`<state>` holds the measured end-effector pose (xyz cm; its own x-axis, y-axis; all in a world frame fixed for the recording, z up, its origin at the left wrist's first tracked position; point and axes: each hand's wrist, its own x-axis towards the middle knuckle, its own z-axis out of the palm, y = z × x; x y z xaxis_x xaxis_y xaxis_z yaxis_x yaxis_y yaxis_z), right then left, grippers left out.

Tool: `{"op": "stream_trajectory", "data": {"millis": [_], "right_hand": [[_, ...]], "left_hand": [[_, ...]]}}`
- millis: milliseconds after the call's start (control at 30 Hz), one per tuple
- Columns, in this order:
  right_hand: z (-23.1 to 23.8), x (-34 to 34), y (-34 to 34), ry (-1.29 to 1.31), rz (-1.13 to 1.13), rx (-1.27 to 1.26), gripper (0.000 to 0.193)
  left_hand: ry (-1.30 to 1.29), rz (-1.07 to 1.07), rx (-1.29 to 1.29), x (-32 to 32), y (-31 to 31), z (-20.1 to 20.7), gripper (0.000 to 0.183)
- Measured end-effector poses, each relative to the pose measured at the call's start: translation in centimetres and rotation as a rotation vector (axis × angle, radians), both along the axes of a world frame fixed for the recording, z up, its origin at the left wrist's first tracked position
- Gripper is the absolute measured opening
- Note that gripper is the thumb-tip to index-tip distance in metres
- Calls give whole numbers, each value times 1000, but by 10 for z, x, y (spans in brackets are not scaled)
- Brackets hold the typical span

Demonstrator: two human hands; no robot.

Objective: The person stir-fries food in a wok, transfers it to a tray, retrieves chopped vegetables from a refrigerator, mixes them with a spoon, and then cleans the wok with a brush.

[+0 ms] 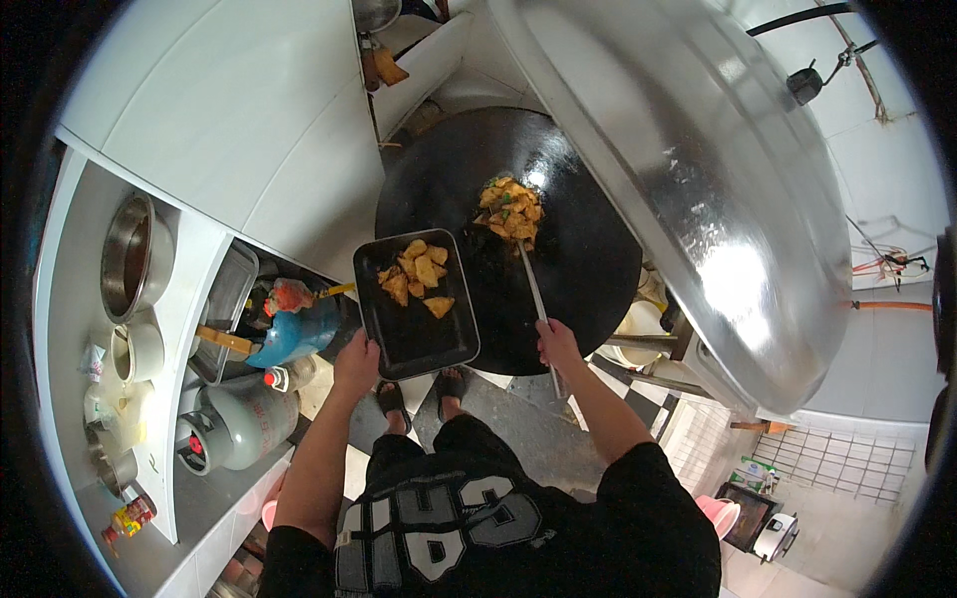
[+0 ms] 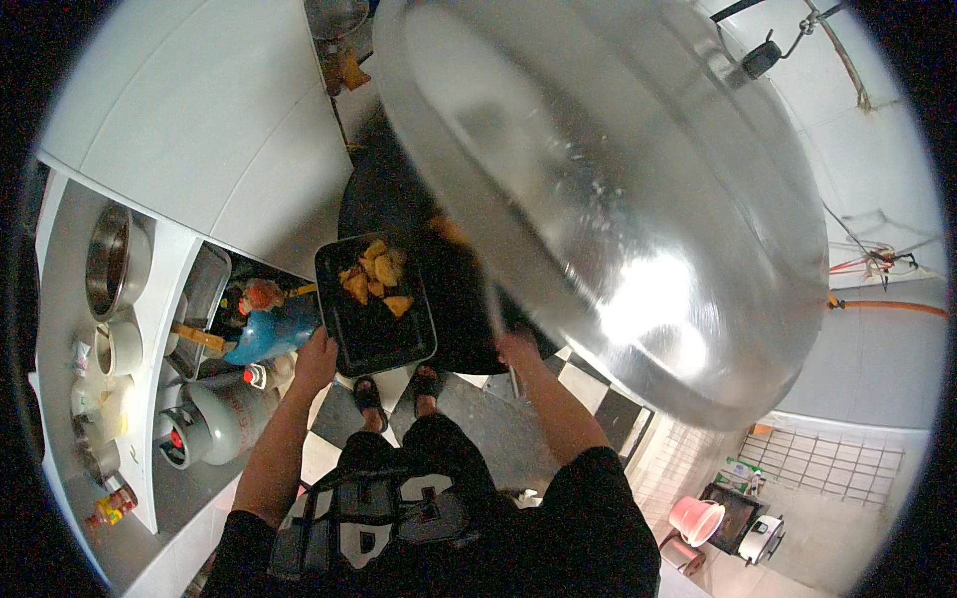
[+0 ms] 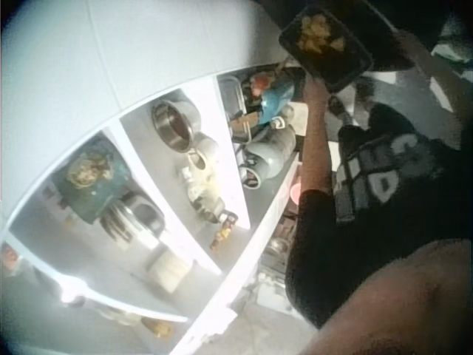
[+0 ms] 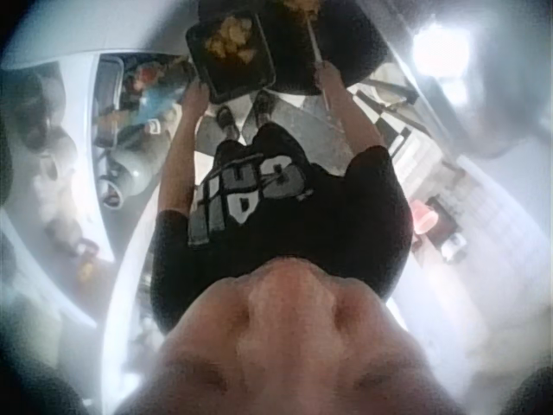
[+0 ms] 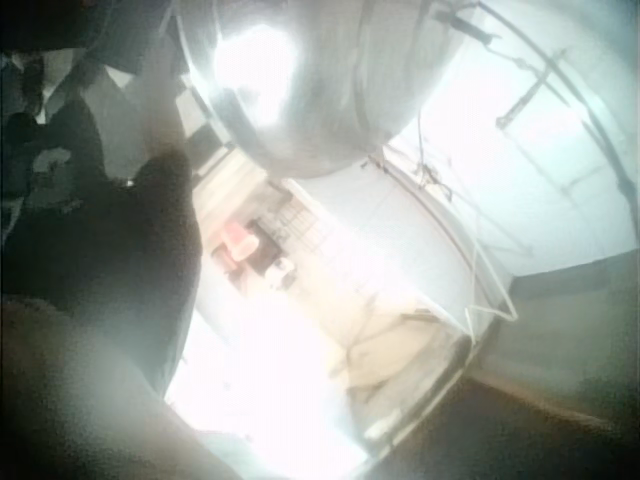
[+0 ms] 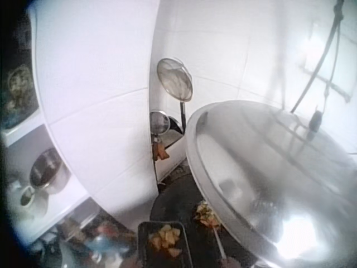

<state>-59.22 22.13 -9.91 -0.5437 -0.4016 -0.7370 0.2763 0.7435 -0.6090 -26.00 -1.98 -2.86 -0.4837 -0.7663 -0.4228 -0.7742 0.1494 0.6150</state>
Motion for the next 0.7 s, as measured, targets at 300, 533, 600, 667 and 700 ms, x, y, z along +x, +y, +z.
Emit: {"op": "stream_trajectory", "data": {"millis": [300, 533, 600, 667, 700], "right_hand": [[184, 71, 39, 30, 139, 67, 23], [210, 146, 38, 410, 631, 288, 38], [206, 159, 40, 544, 733, 365, 47], [205, 167, 43, 599, 662, 407, 47], [207, 168, 45, 642, 619, 420, 47]], "left_hand": [[163, -8, 172, 2, -11, -22, 33], [178, 10, 358, -1, -14, 7, 34], [188, 11, 353, -2, -15, 5, 35], [202, -3, 355, -1, -14, 1, 35], [189, -22, 329, 0, -14, 0, 35]]}}
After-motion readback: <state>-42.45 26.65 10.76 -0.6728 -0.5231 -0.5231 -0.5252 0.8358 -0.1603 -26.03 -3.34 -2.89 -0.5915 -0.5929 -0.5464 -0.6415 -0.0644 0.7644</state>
